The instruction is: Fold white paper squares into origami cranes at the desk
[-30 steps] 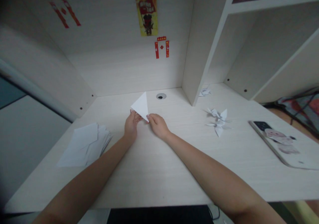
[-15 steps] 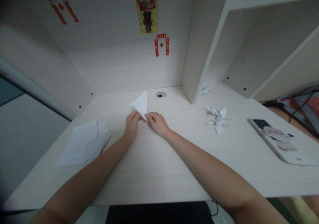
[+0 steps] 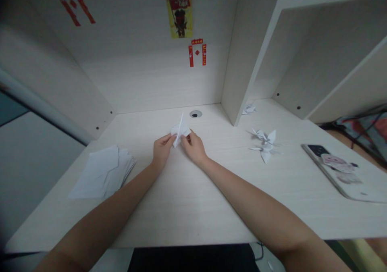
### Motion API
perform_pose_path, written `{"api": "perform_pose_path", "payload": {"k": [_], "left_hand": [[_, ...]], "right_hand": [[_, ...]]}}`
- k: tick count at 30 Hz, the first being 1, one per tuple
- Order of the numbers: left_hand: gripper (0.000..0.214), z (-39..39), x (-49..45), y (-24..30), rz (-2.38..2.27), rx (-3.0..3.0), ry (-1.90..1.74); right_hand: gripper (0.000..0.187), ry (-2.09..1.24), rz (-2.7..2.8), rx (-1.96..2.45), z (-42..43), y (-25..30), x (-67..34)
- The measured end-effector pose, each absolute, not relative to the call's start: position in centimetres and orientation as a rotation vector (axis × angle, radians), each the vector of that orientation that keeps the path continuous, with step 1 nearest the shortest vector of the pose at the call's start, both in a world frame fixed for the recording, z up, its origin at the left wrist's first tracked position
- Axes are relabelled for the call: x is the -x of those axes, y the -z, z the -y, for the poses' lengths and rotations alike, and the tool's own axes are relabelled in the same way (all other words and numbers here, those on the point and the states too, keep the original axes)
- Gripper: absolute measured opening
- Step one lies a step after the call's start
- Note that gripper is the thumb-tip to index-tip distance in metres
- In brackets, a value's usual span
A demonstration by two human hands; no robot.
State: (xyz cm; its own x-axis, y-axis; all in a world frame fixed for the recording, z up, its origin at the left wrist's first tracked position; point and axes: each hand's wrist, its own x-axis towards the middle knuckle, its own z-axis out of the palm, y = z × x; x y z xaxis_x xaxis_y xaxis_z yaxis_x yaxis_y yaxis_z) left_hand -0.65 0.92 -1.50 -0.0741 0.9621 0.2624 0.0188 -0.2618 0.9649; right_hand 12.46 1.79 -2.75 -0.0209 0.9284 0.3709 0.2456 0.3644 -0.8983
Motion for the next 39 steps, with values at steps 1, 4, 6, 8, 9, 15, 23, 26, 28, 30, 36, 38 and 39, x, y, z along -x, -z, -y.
{"api": "perform_pose_path", "payload": {"k": [1,4,6,8,9,15,23,26,28,30,36,38,39], "left_hand": [[0.029,-1.0,0.6,1.5,-1.141,-1.368,-1.466],[0.027,-1.1,0.7,1.5,-1.126,-1.325,-1.515],[0.028,-1.4,0.8,1.6,-1.105,-1.254,-1.568],[0.031,-1.6,0.9,1.8,-1.090,-1.153,-1.622],[0.032,-1.7,1.0,1.9,-1.085,-1.105,-1.639],[0.034,-2.0,1.1,2.0,-1.116,-1.034,-1.650],[0.029,-1.8,1.3,2.3,-1.107,-1.180,-1.649],[0.028,-1.9,1.2,2.3,-1.109,-1.167,-1.637],[0.028,-1.9,1.1,2.2,-1.097,-1.175,-1.623],[0.028,-1.9,0.9,2.1,-1.071,-1.172,-1.615],[0.028,-2.0,0.8,2.1,-1.067,-1.134,-1.634],[0.029,-2.1,0.9,2.2,-1.071,-1.132,-1.638],[0.029,-2.2,0.9,2.3,-1.067,-1.124,-1.641]], "right_hand": [[0.030,-0.790,1.481,1.102,-1.9,2.9,-12.5],[0.030,-0.899,1.294,1.063,-2.5,3.2,-12.7],[0.030,-0.946,1.198,1.052,-2.9,3.2,-12.8],[0.030,-0.967,1.149,1.057,-3.0,3.1,-12.9],[0.030,-0.977,1.145,1.059,-3.0,3.0,-12.8],[0.055,-1.018,1.164,0.896,-2.3,2.2,-12.9],[0.046,-0.920,1.312,0.884,-2.8,2.0,-14.0],[0.051,-0.880,1.317,0.901,-2.8,2.1,-14.2],[0.046,-0.877,1.352,0.903,-2.6,2.0,-14.2],[0.033,-0.917,1.414,0.894,-2.5,2.0,-14.1],[0.035,-0.960,1.300,0.997,-2.7,2.0,-13.8],[0.035,-0.993,1.254,1.004,-2.8,2.2,-13.8],[0.034,-0.998,1.234,1.005,-3.0,2.3,-13.9]]}}
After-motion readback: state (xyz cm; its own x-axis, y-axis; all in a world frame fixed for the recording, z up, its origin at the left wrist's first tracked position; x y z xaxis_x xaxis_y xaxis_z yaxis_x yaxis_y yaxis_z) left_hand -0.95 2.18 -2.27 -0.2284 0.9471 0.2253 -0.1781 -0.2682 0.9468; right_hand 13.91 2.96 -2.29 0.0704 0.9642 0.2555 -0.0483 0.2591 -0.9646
